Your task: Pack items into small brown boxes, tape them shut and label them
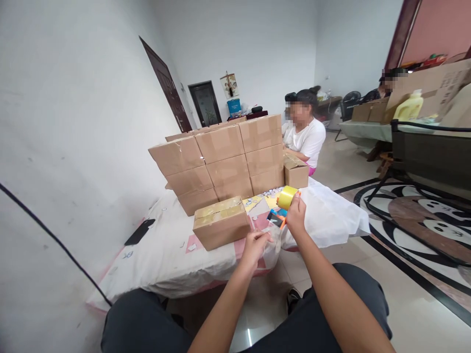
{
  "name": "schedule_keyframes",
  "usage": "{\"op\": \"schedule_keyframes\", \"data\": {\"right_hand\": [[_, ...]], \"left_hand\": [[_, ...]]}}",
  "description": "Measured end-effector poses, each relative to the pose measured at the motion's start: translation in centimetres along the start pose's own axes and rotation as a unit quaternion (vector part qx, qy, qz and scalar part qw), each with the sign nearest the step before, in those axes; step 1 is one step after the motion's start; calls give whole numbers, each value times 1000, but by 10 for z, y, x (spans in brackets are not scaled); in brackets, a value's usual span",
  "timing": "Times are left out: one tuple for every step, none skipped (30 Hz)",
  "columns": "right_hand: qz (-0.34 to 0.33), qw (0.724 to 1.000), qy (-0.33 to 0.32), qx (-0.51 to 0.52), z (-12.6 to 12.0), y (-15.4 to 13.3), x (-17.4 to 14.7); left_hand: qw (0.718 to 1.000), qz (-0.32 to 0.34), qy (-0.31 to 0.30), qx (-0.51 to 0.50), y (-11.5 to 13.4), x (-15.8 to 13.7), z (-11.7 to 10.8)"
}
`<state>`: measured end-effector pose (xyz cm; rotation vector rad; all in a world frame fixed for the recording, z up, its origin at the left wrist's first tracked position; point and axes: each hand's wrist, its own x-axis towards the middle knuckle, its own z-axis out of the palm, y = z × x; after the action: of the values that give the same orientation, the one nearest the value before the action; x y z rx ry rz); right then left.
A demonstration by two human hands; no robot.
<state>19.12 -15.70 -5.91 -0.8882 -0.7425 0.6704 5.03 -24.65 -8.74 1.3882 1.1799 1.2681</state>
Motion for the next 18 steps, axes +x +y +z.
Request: {"op": "schedule_keyframes", "data": {"right_hand": [[-11,1000,-8,-6,1,-1,-1],[-26,999,-13,-19,1,0,-2],[-45,998,-16,-40,0,1,-3],[-73,995,-19,-72,-2,2,-3],[-109,987,-25,-111,-4,3,-2],[-152,976,-36,-154,-6,4,-1],[-195,960,-53,-191,-7,5,0],[-233,945,-71,-218,-8,5,1],[-256,934,-88,-232,-8,4,1],[-261,932,-98,-230,-7,4,0],[-248,940,-100,-214,-6,2,-4],[-218,953,-96,-187,-3,1,-8],[-182,967,-89,-155,1,-1,-14],[-148,978,-83,-122,4,-3,-21],[-121,985,-78,-93,8,-5,-28],[-103,989,-75,-70,11,-8,-34],[-93,991,-74,-54,13,-11,-39],[-85,993,-73,-40,15,-13,-44]], "left_hand": [[1000,2,7,6,0,0,-5],[1000,7,13,12,0,0,-10],[1000,12,19,18,2,1,-15],[999,17,23,21,4,1,-19],[999,21,24,22,6,1,-23],[999,23,24,22,8,1,-26],[999,23,23,19,10,0,-29],[999,23,24,16,10,-2,-31],[999,21,29,14,10,-3,-33],[999,19,35,13,8,-4,-34],[999,16,40,13,6,-5,-36],[999,11,46,15,2,-5,-37],[998,7,52,17,-1,-5,-38],[998,3,56,19,-6,-5,-38],[998,1,59,20,-10,-5,-39],[998,1,61,19,-13,-5,-38],[998,2,63,18,-16,-5,-38],[998,3,62,15,-19,-5,-37]]}}
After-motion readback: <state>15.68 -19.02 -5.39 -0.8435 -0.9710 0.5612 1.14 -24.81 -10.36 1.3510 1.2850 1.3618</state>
